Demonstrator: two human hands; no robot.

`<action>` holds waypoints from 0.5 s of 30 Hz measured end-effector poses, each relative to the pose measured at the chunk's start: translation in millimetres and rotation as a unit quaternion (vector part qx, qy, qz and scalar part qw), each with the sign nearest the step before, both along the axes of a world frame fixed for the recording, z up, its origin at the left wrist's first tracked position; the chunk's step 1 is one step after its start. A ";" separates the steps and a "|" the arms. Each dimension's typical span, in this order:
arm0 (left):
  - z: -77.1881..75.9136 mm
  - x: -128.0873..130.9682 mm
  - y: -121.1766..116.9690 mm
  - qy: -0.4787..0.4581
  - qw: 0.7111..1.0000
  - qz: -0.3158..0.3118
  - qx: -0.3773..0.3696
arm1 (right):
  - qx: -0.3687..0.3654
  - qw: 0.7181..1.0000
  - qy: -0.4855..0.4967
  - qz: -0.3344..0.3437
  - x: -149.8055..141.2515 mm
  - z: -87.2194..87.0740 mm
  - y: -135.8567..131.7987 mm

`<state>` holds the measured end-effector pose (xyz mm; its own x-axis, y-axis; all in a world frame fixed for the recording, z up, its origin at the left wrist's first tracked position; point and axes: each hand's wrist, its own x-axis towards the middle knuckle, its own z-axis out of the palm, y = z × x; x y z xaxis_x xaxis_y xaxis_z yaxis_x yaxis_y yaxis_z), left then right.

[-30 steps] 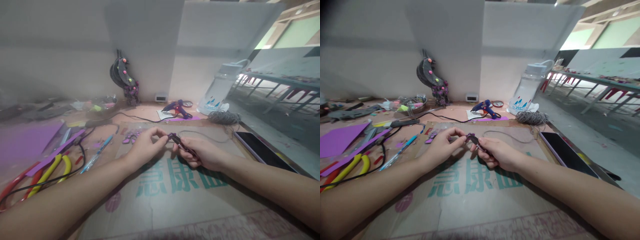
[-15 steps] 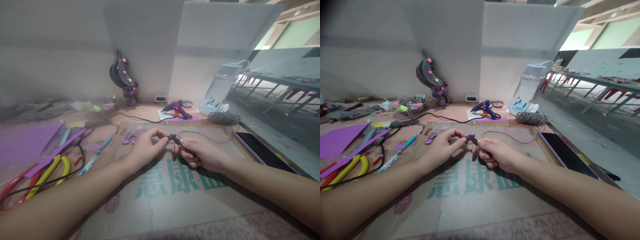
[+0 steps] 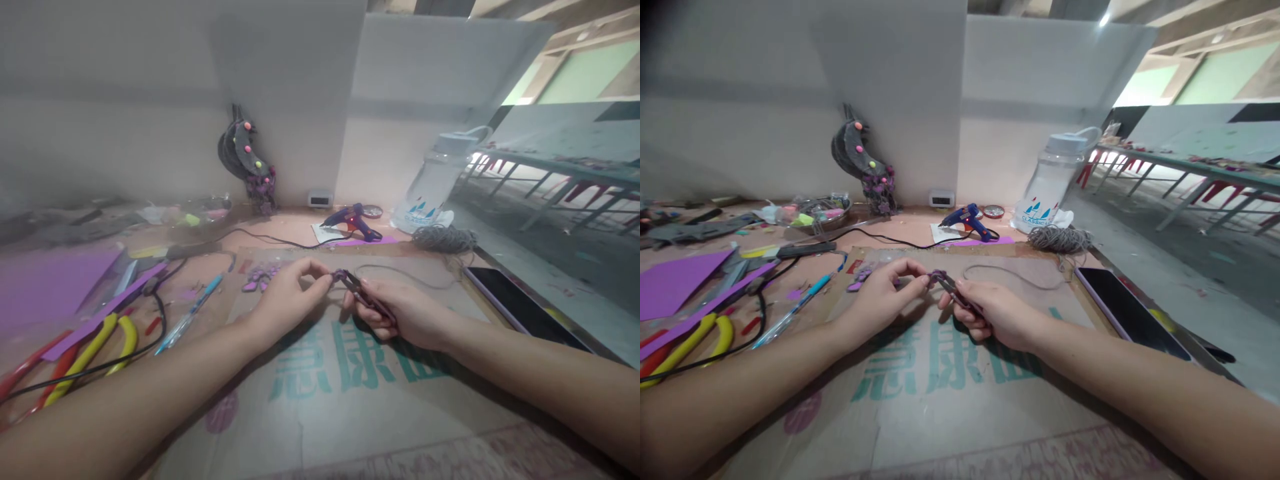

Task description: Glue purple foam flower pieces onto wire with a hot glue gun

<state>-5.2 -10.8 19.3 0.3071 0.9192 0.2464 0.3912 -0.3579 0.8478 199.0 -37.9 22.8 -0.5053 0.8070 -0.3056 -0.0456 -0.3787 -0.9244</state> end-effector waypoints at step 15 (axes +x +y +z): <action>-2.2 -0.3 0.8 0.005 1.000 -0.011 0.015 | -0.005 1.000 0.010 0.001 -0.4 -0.7 2.4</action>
<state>-5.5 -10.0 17.2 0.3290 0.9049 0.2700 0.3913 -0.3909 0.8331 198.6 -35.5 22.1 -0.5134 0.8027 -0.3035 -0.0627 -0.3878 -0.9196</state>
